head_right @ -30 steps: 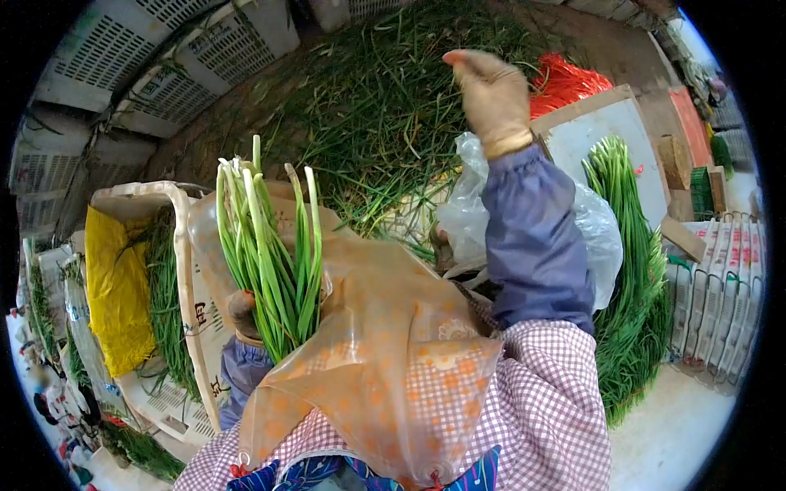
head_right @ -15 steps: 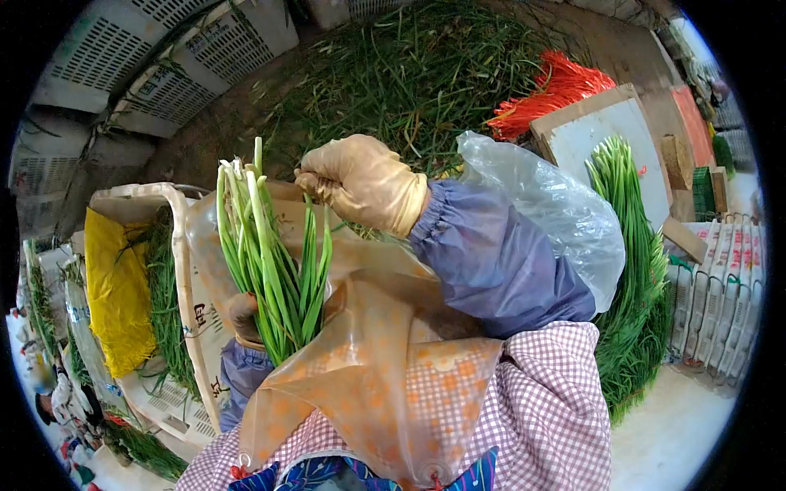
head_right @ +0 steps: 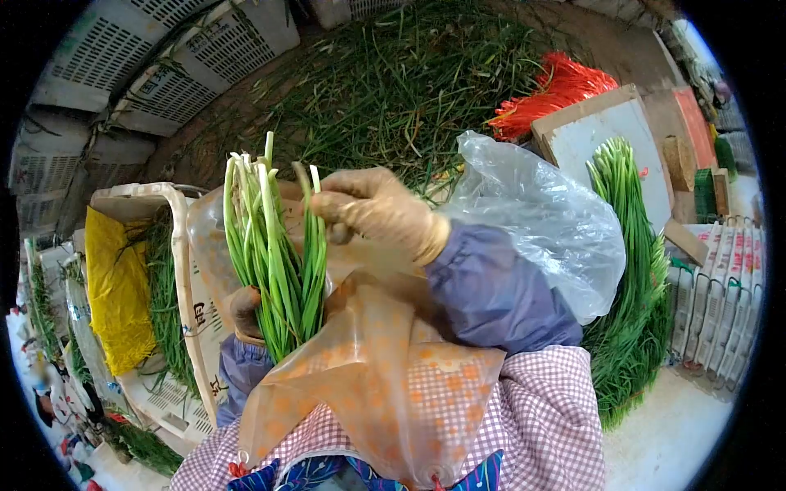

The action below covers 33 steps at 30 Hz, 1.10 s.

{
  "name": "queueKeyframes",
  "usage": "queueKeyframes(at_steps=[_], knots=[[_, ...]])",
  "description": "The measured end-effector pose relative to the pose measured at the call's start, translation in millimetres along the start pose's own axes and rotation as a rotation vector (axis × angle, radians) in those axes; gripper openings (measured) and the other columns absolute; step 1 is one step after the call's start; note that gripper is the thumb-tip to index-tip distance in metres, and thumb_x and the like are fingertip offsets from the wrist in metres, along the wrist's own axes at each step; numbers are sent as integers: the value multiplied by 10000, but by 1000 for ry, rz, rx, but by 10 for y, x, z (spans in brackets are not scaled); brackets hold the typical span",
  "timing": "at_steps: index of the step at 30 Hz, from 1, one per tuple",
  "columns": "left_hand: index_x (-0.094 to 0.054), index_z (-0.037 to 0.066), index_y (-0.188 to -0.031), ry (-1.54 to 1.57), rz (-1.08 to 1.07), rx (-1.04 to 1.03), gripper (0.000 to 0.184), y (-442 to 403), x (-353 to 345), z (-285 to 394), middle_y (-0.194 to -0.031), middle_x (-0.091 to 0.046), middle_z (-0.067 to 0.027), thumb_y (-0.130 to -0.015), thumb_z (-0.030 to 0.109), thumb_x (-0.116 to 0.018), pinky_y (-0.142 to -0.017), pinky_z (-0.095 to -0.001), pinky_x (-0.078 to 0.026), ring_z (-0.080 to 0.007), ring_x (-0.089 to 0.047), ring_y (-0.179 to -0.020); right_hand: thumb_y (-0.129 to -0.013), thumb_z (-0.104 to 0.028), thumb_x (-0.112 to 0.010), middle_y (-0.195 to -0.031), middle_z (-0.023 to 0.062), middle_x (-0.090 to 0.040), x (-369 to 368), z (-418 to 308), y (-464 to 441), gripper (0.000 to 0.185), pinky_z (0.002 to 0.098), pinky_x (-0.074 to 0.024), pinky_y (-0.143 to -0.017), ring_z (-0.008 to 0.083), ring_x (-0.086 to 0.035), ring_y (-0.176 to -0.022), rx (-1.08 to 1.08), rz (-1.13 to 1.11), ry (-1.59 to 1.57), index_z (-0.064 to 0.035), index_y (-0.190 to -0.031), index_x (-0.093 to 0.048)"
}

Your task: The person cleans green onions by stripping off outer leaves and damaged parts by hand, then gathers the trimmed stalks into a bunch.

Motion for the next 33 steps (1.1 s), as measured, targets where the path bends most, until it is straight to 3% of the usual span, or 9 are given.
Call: queueKeyframes(at_steps=[10,13,17,20,22,23,27,30,33], knots=[[-442,-64,-1227,2,29,-28,606,84,141,47,-1105,-579,-207,-698,126,-666,-803,-438,-531,-339,-605,-945,-944,-206,-438,-717,118,-582,1301,-703,111,210,346,-526,-566,215,-597,-621,738,616,-372,-39,-889,-553],[-437,-60,-1234,10,-61,-21,615,26,-62,37,-1099,-579,-205,-701,140,-669,-796,-434,-533,-330,-608,-933,-913,-243,-535,-807,67,-601,1702,-965,176,187,295,-510,-613,150,-578,-694,759,686,92,-67,-904,-600],[-397,-53,-1263,-67,0,-4,662,9,-83,21,-1103,-573,-210,-695,147,-672,-794,-429,-535,-326,-613,-927,-765,-340,-720,-949,53,-628,141,-496,-138,403,262,-467,-694,123,-554,-836,94,72,426,-51,-1035,-640],[-424,-10,-1255,-295,152,-92,670,52,-122,91,-1057,-584,-213,-696,284,-650,-801,-473,-508,-347,-604,-905,-825,-255,-667,-671,15,-614,-78,-85,-283,228,232,-446,-628,89,-513,-630,-60,-12,227,-44,-912,-667],[-419,-14,-1258,-293,24,-34,654,79,-87,146,-1090,-575,-220,-706,248,-654,-875,-484,-488,-363,-589,-968,-851,-244,-631,-700,12,-600,73,-241,-326,187,235,-445,-627,102,-519,-648,96,73,261,-58,-854,-653],[-411,-24,-1261,-253,22,-39,655,94,-175,167,-1091,-574,-219,-708,225,-658,-894,-483,-480,-363,-587,-978,-868,-232,-601,-757,23,-594,253,-507,-328,177,267,-459,-635,140,-546,-693,606,188,507,-65,-824,-635],[-408,-45,-1249,-264,19,-102,650,66,-353,238,-1050,-583,-210,-696,165,-677,-814,-450,-523,-333,-606,-927,-900,-229,-558,-819,45,-618,1290,-1204,185,167,290,-476,-640,154,-570,-692,943,999,838,-75,-866,-615],[-421,-51,-1226,-306,32,-111,630,19,-389,239,-1023,-593,-202,-681,139,-674,-726,-399,-556,-297,-627,-868,-893,-267,-580,-776,2,-604,792,-1177,162,227,233,-451,-613,112,-532,-647,907,447,433,-49,-851,-626],[-429,-64,-1206,-366,41,-96,601,-39,-449,231,-991,-597,-210,-684,126,-661,-717,-397,-552,-307,-633,-819,-847,-255,-650,-780,1,-605,75,-672,51,214,221,-446,-637,83,-530,-681,382,166,400,-43,-868,-652]])
Point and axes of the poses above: each hand's wrist, its own y-axis away from the middle knuckle, its own x-axis out of the back of the hand, z = x × y, the point moved 8 cm from there along -y, towards the middle knuckle
